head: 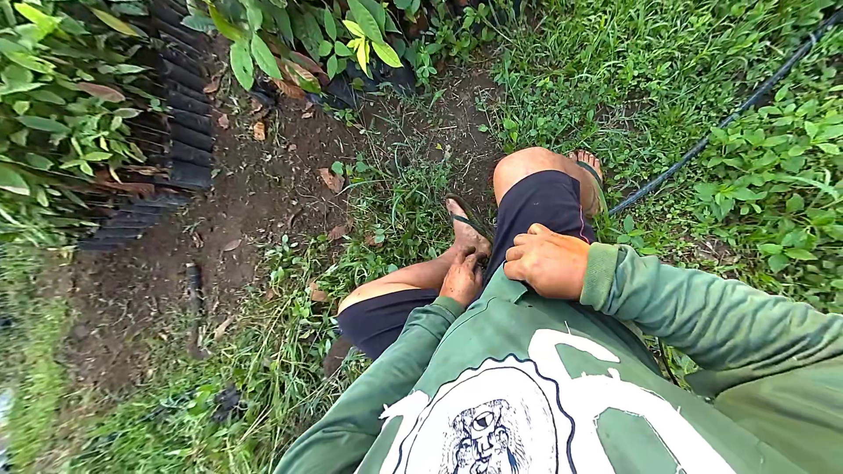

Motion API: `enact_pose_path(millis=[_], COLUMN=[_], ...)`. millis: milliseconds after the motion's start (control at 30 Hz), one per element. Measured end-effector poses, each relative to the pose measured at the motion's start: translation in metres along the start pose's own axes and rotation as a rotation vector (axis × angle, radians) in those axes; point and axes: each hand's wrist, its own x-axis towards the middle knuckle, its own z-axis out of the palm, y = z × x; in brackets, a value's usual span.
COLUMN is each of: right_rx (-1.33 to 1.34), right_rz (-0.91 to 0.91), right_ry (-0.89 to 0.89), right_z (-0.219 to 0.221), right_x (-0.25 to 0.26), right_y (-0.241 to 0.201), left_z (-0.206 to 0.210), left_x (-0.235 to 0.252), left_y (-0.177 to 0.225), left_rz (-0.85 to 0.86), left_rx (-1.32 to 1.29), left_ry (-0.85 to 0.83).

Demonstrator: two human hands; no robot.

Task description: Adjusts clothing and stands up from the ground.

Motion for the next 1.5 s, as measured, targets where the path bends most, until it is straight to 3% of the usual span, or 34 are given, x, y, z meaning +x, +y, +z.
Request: enact_pose_path(millis=[200, 400, 700, 1367, 1500], right_rx=[-0.009, 0.034, 0.09, 0.085, 0.126], right_rz=[-0.015, -0.064, -0.092, -0.028, 0.018], right_ry=[-0.082, 0.02, -0.057, -0.066, -0.17], right_z=[-0.009, 0.009, 0.015, 0.016, 0.005], right_x=[0.005, 0.002, 0.016, 0.018, 0.018], right_y=[-0.001, 0.004, -0.001, 0.005, 0.007], left_z=[0.001, 0.002, 0.0, -0.004, -0.005], left_x=[0.001, 0.002, -0.002, 0.0, 0.0], left_y=[-0.001, 0.0, 0.009, 0.004, 0.004], left_rz=[-0.015, -0.038, -0.096, -0.123, -0.13], left_rx=[-0.012, 0.003, -0.038, -0.076, -0.084], left_ry=[0.0, -0.035, -0.087, -0.069, -0.067])
